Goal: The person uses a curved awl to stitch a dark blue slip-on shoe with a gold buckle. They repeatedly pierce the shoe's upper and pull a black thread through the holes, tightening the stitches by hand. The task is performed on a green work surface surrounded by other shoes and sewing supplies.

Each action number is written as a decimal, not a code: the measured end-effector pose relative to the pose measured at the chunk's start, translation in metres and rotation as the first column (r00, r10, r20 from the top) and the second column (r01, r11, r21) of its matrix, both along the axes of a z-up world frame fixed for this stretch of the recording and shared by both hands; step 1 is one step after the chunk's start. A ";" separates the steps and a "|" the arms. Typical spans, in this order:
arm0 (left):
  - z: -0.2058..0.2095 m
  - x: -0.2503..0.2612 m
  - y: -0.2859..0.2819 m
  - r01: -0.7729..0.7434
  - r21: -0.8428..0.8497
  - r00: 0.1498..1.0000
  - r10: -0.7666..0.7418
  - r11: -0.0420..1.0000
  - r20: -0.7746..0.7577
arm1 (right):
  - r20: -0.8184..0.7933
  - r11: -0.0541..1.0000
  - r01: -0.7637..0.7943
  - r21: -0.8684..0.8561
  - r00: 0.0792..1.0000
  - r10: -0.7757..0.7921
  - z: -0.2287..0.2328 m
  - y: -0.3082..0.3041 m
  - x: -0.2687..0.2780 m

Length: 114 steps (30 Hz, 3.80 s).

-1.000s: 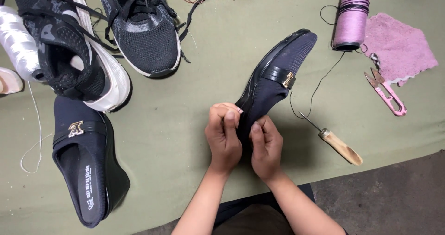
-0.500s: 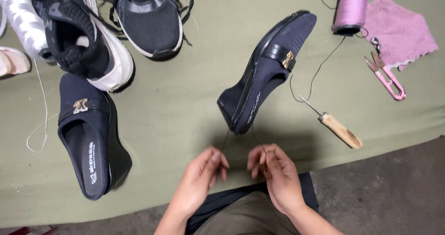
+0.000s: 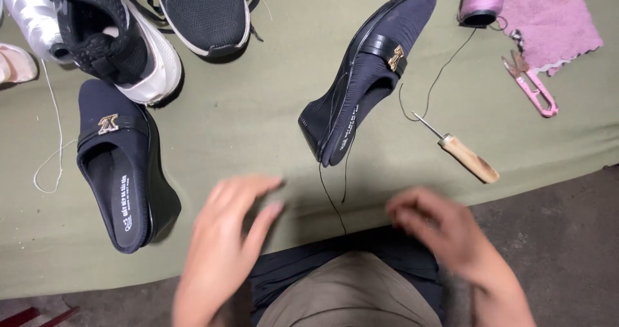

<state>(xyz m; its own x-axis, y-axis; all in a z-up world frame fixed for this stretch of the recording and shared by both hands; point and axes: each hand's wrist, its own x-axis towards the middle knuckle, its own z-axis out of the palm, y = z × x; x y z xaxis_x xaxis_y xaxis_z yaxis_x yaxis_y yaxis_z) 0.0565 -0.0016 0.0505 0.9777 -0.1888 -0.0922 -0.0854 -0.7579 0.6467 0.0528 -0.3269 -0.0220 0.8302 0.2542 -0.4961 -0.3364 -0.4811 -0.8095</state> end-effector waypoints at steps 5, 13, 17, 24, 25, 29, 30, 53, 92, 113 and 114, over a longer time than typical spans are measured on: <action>-0.063 0.066 -0.072 -0.075 -0.135 0.932 0.118 0.988 0.342 | 0.226 0.869 0.338 0.361 0.872 -0.433 -0.041 0.069 0.071; -0.117 0.107 -0.110 -0.248 -0.157 0.879 0.290 0.956 0.380 | 0.379 0.925 0.359 0.122 0.845 -0.378 -0.068 0.099 0.107; -0.098 0.119 -0.095 -0.276 -0.263 0.923 0.331 0.924 0.196 | 0.180 0.852 0.244 0.463 0.916 -0.360 -0.058 0.097 0.115; -0.083 0.157 -0.056 -0.380 -0.214 0.907 0.317 0.900 -0.277 | 0.697 0.990 0.136 0.049 0.705 -0.131 -0.005 0.108 0.124; -0.078 0.160 -0.056 -0.378 -0.214 0.908 0.316 0.901 -0.275 | 0.698 0.989 0.137 0.050 0.704 -0.133 -0.009 0.117 0.126; -0.080 0.164 -0.056 -0.341 -0.174 0.915 0.284 0.924 -0.285 | 0.679 0.870 0.135 0.473 0.573 -0.458 -0.022 0.146 0.128; -0.085 0.165 -0.056 -0.356 -0.143 0.905 0.302 0.923 -0.300 | 0.591 0.783 0.163 0.600 0.569 -0.571 -0.025 0.152 0.129; -0.089 0.200 -0.048 -0.253 -0.044 0.939 0.235 0.966 -0.250 | 0.461 0.741 0.349 0.573 0.610 -0.644 -0.031 0.163 0.131; -0.097 0.110 -0.110 -0.487 -0.543 0.746 0.649 0.684 0.150 | 0.298 0.554 0.589 0.588 0.480 -0.825 -0.096 0.142 0.091; -0.105 0.106 -0.111 -0.441 -0.377 0.788 0.553 0.814 0.272 | 0.226 0.541 0.604 0.585 0.520 -0.824 -0.087 0.138 0.090; -0.105 0.105 -0.111 -0.423 -0.393 0.790 0.545 0.816 0.281 | 0.201 0.519 0.602 0.607 0.515 -0.833 -0.084 0.139 0.090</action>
<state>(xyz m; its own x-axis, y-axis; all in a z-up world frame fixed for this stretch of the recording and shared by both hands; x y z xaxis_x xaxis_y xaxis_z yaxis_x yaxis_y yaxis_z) 0.1619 -0.1127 -0.0544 0.8929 0.3613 0.2686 -0.0336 -0.5415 0.8400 0.1430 -0.1881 -0.1063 0.8835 -0.4647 -0.0597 0.0314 0.1860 -0.9821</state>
